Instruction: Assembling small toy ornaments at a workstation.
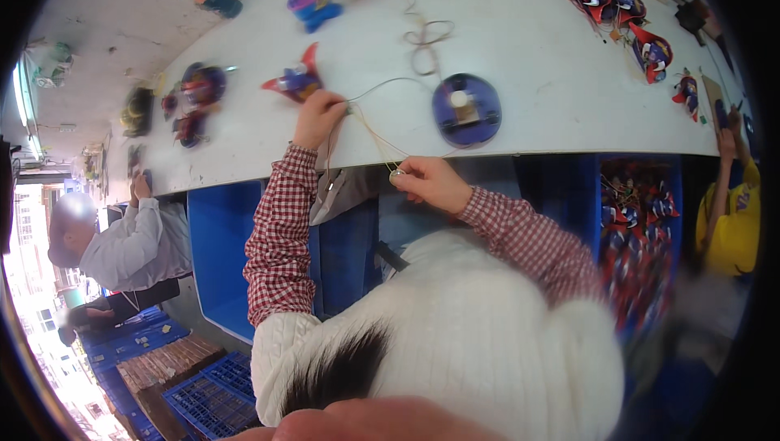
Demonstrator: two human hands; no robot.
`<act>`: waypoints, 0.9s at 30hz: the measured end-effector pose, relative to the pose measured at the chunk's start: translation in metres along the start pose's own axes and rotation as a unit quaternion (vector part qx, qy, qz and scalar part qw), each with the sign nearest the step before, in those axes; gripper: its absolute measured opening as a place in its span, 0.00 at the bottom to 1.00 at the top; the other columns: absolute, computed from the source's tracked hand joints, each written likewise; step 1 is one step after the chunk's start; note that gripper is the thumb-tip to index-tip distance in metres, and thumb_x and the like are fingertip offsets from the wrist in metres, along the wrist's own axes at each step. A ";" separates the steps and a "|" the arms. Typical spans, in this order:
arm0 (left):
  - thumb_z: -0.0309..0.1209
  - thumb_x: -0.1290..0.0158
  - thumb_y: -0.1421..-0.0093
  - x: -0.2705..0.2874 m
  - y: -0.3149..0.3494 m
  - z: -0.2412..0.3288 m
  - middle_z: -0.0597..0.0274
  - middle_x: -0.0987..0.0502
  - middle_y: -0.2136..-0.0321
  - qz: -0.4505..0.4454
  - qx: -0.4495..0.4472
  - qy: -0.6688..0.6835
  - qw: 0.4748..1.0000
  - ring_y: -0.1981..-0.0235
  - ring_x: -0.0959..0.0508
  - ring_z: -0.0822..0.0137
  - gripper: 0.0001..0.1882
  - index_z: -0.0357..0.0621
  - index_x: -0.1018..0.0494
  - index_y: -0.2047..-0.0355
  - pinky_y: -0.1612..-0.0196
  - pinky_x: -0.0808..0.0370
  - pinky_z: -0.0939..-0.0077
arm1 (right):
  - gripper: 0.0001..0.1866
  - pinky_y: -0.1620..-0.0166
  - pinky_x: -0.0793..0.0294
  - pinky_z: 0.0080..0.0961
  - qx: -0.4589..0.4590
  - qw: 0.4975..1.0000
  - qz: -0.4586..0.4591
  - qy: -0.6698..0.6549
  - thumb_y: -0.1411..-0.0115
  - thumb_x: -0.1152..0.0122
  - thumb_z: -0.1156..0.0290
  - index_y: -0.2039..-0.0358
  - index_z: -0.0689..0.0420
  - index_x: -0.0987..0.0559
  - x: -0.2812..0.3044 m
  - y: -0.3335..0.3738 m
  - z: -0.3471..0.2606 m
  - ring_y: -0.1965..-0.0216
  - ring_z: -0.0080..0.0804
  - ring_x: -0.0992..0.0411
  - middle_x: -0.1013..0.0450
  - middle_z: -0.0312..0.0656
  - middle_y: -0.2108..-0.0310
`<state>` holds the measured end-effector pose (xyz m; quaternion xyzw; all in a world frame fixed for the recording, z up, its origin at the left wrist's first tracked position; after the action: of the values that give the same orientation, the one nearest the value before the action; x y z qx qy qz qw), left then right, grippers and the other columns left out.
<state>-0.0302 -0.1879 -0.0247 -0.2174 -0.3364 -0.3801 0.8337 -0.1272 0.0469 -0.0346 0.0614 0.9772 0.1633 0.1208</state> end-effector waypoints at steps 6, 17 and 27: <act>0.28 0.47 0.43 0.044 0.049 0.043 0.60 0.27 0.67 0.191 -0.022 -0.001 0.981 0.67 0.29 0.66 0.13 0.40 0.27 0.57 0.62 0.30 0.77 | 0.08 0.73 0.30 0.13 -0.021 0.999 0.012 -0.041 0.42 0.43 0.70 0.65 0.62 0.23 0.000 0.004 -0.002 0.77 0.20 0.32 0.27 0.36 0.75; 0.22 0.49 0.42 -0.015 0.191 0.033 0.58 0.31 0.59 0.289 0.148 0.081 0.942 0.64 0.30 0.69 0.19 0.40 0.31 0.49 0.59 0.30 0.79 | 0.08 0.76 0.32 0.11 -0.072 0.992 0.015 -0.104 0.41 0.43 0.69 0.66 0.60 0.22 0.004 0.005 -0.013 0.80 0.20 0.32 0.26 0.38 0.76; 0.21 0.49 0.43 -0.019 0.182 0.034 0.59 0.29 0.66 0.287 0.097 0.080 0.950 0.68 0.29 0.71 0.18 0.40 0.30 0.50 0.66 0.29 0.82 | 0.08 0.78 0.33 0.11 -0.076 0.989 0.022 -0.122 0.40 0.43 0.68 0.66 0.60 0.23 0.001 0.004 -0.007 0.83 0.20 0.32 0.26 0.39 0.77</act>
<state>0.0892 -0.0457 -0.0349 -0.1919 -0.2271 -0.1069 0.9488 -0.1291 0.0488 -0.0268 0.0929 0.9384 0.2306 0.2400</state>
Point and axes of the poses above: each hand's wrist, its own y-axis away from the middle knuckle, its own x-axis out of the back of the hand, z = x × y, the point moved 5 cm from there along -y, towards the middle knuckle
